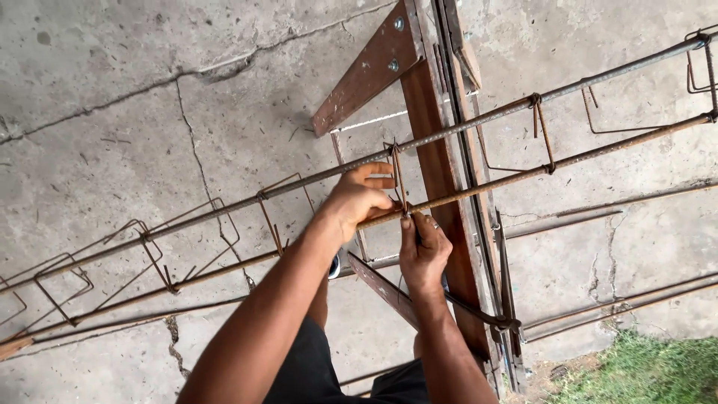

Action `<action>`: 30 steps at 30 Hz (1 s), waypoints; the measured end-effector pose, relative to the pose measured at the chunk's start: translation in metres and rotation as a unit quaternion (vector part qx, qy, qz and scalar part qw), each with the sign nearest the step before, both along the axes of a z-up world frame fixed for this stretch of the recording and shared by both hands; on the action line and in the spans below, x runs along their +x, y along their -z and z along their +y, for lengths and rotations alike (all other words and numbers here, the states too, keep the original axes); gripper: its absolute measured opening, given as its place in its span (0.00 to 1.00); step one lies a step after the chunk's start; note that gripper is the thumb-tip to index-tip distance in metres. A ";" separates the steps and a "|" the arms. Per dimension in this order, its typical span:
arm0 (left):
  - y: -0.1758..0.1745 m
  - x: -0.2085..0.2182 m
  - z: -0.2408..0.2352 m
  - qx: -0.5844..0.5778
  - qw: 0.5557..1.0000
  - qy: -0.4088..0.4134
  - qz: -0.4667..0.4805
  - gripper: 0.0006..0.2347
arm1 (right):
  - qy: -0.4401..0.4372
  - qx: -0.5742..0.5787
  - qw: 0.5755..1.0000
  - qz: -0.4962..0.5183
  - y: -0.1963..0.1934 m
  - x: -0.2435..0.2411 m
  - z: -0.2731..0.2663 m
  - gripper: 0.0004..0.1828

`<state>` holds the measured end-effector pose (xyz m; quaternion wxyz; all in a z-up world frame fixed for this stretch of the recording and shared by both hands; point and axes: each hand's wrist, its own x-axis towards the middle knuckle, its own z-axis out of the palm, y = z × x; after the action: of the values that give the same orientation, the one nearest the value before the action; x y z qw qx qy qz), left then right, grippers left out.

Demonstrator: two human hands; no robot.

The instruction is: The person prepares a length of wire by hand, then walks to a metal rebar structure. Using pliers, the person wraps and twists the wire around the rebar intersections to secure the framework.

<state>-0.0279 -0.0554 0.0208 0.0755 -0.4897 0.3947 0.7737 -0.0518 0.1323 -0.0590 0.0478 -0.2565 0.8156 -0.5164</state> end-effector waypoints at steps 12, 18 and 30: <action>0.012 -0.008 0.006 -0.027 0.997 0.049 -0.055 0.32 | 0.022 -0.043 0.998 -0.045 0.007 0.000 0.000 0.07; 0.058 -0.004 0.003 -0.031 0.990 0.106 -0.086 0.24 | 0.025 -0.049 0.997 -0.063 -0.001 -0.002 -0.006 0.07; 0.036 -0.006 -0.007 0.126 0.966 0.206 -0.094 0.12 | 0.029 -0.044 0.993 -0.105 -0.013 -0.008 -0.010 0.06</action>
<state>-0.0343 -0.0628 -0.0154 0.3313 -0.4548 0.3778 0.7353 -0.0598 0.1224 -0.0463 0.1066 -0.1787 0.7898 -0.5770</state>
